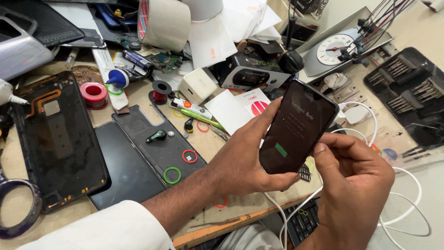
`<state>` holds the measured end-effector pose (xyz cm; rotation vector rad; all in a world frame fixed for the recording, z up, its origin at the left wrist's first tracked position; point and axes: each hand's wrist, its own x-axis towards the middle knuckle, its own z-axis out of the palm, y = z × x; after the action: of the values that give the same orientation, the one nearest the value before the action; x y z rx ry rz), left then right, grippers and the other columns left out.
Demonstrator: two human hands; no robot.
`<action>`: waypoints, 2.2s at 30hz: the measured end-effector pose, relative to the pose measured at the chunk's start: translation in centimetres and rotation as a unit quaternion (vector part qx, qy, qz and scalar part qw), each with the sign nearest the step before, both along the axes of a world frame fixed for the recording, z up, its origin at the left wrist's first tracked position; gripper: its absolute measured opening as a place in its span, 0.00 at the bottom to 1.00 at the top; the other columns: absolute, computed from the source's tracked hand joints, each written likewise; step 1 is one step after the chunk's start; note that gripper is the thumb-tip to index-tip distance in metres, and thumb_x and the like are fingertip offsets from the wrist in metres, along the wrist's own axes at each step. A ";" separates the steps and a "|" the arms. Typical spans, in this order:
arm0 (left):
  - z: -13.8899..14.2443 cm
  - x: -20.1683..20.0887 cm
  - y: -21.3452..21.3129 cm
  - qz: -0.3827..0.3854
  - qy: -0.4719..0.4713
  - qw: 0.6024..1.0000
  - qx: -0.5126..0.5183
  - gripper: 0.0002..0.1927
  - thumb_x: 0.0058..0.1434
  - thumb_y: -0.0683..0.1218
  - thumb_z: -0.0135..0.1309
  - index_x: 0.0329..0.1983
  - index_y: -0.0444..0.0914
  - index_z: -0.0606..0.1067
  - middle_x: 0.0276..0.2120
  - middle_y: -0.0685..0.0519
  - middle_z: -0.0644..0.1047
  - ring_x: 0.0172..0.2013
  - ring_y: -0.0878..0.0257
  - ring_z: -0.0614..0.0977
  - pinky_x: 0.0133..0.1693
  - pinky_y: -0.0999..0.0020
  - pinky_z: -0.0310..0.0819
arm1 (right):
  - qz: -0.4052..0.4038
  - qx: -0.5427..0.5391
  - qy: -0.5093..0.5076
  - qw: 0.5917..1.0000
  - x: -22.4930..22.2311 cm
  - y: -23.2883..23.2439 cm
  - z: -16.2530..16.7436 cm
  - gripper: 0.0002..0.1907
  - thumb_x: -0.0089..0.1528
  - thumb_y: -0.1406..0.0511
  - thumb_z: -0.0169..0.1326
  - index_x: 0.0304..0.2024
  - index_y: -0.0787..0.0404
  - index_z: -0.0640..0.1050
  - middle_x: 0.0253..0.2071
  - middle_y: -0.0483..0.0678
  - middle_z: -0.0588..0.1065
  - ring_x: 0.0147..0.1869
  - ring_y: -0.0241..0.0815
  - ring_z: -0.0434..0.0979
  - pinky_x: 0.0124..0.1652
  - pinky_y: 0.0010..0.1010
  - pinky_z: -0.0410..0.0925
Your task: The person works at a cluttered repair bench on a smartphone. They handle small components and a cable, wipe the phone with a yellow cloth, power it on into Fastboot Mode and press the on-screen option, then pry open the back cover to expose the internal battery and board before setting the phone down and picking up a small part.
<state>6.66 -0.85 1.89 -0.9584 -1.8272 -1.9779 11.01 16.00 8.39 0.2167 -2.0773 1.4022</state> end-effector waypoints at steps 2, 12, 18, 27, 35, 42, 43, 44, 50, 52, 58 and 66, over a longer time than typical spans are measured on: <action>0.0 0.0 0.0 -0.005 -0.003 1.000 0.002 0.60 0.50 0.52 0.69 0.81 0.35 0.48 0.63 0.40 0.72 0.64 0.51 0.79 0.65 0.60 0.73 | 0.000 0.000 -0.001 1.000 0.1 0.0 0.0 0.08 0.62 0.78 0.59 0.44 0.72 0.80 0.38 0.48 0.79 0.39 0.30 0.77 0.42 0.18 0.68; 0.0 0.2 -0.1 -0.010 0.002 1.000 -0.010 0.61 0.51 0.52 0.69 0.81 0.35 0.47 0.66 0.39 0.70 0.66 0.50 0.77 0.66 0.59 0.71 | 0.082 -0.106 0.072 0.988 -0.4 0.5 -1.0 0.04 0.67 0.79 0.56 0.43 0.79 0.78 0.39 0.54 0.78 0.44 0.39 0.80 0.54 0.29 0.73; 0.0 0.0 0.0 -0.011 0.012 1.000 -0.016 0.61 0.50 0.52 0.69 0.81 0.35 0.46 0.66 0.39 0.70 0.66 0.50 0.77 0.67 0.59 0.71 | 0.079 -0.081 0.084 0.990 -0.4 0.7 -1.1 0.04 0.66 0.79 0.56 0.44 0.79 0.78 0.39 0.54 0.78 0.44 0.39 0.79 0.54 0.28 0.73; -0.1 0.2 0.0 -0.016 0.024 1.000 -0.010 0.61 0.52 0.51 0.69 0.82 0.35 0.46 0.67 0.39 0.70 0.67 0.52 0.77 0.68 0.61 0.71 | 0.036 -0.044 0.068 0.996 0.1 0.9 -0.7 0.04 0.66 0.80 0.58 0.44 0.78 0.79 0.38 0.54 0.78 0.41 0.37 0.79 0.50 0.24 0.70; -0.2 0.5 -0.1 0.000 0.031 0.999 -0.026 0.62 0.52 0.53 0.70 0.82 0.35 0.45 0.66 0.39 0.71 0.66 0.51 0.77 0.67 0.60 0.71 | 0.036 -0.062 0.057 0.996 0.6 0.9 -0.5 0.09 0.65 0.80 0.58 0.48 0.77 0.79 0.38 0.54 0.79 0.43 0.37 0.79 0.49 0.23 0.71; -0.2 0.5 0.0 -0.003 0.038 0.999 -0.022 0.63 0.52 0.53 0.69 0.83 0.35 0.44 0.68 0.38 0.70 0.66 0.50 0.77 0.68 0.61 0.71 | 0.028 -0.059 0.048 0.997 0.8 1.0 -0.3 0.08 0.65 0.80 0.57 0.47 0.78 0.78 0.37 0.54 0.78 0.41 0.36 0.79 0.46 0.21 0.71; -0.2 0.5 0.0 -0.002 0.042 0.999 -0.023 0.63 0.52 0.53 0.69 0.83 0.35 0.44 0.68 0.38 0.70 0.67 0.50 0.77 0.68 0.61 0.71 | 0.030 -0.057 0.046 0.997 0.8 1.0 -0.3 0.07 0.65 0.81 0.57 0.46 0.78 0.78 0.37 0.54 0.78 0.40 0.36 0.78 0.46 0.21 0.70; -0.2 0.5 0.0 -0.002 0.046 0.999 -0.024 0.63 0.53 0.53 0.69 0.83 0.35 0.44 0.68 0.38 0.69 0.67 0.50 0.76 0.68 0.61 0.71 | 0.031 -0.057 0.045 0.997 0.9 1.0 -0.3 0.06 0.65 0.81 0.57 0.45 0.79 0.78 0.37 0.54 0.78 0.39 0.35 0.77 0.46 0.21 0.69; -0.3 0.5 0.0 -0.016 0.038 0.999 -0.013 0.62 0.53 0.53 0.69 0.83 0.35 0.44 0.69 0.39 0.69 0.68 0.50 0.76 0.69 0.61 0.70 | 0.038 -0.059 0.046 0.996 0.8 1.2 -0.3 0.07 0.65 0.82 0.56 0.45 0.79 0.78 0.37 0.54 0.77 0.40 0.36 0.78 0.47 0.22 0.70; -0.3 0.5 0.0 -0.012 0.037 0.999 -0.014 0.63 0.53 0.53 0.69 0.83 0.35 0.45 0.69 0.39 0.70 0.68 0.50 0.77 0.69 0.61 0.70 | 0.040 -0.056 0.046 0.997 0.8 1.2 -0.4 0.05 0.66 0.82 0.56 0.45 0.80 0.78 0.37 0.54 0.77 0.39 0.36 0.78 0.47 0.22 0.70; -0.5 0.5 0.2 0.009 0.059 0.998 -0.020 0.63 0.53 0.54 0.69 0.84 0.35 0.43 0.69 0.39 0.69 0.67 0.49 0.77 0.68 0.61 0.71 | 0.066 -0.066 0.047 0.995 0.8 1.4 -0.2 0.06 0.67 0.81 0.56 0.47 0.80 0.77 0.39 0.57 0.78 0.43 0.39 0.80 0.52 0.26 0.74; -0.5 0.4 0.2 0.012 0.057 0.998 -0.030 0.64 0.53 0.54 0.69 0.83 0.35 0.43 0.69 0.38 0.69 0.68 0.48 0.76 0.68 0.60 0.70 | 0.057 -0.061 0.046 0.995 0.8 1.3 -0.2 0.05 0.67 0.81 0.56 0.46 0.80 0.78 0.39 0.57 0.78 0.42 0.39 0.80 0.51 0.26 0.74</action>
<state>7.09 -0.63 1.40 -1.0410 -1.8348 -1.8245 11.85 17.28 8.18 0.3480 -1.9246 1.5519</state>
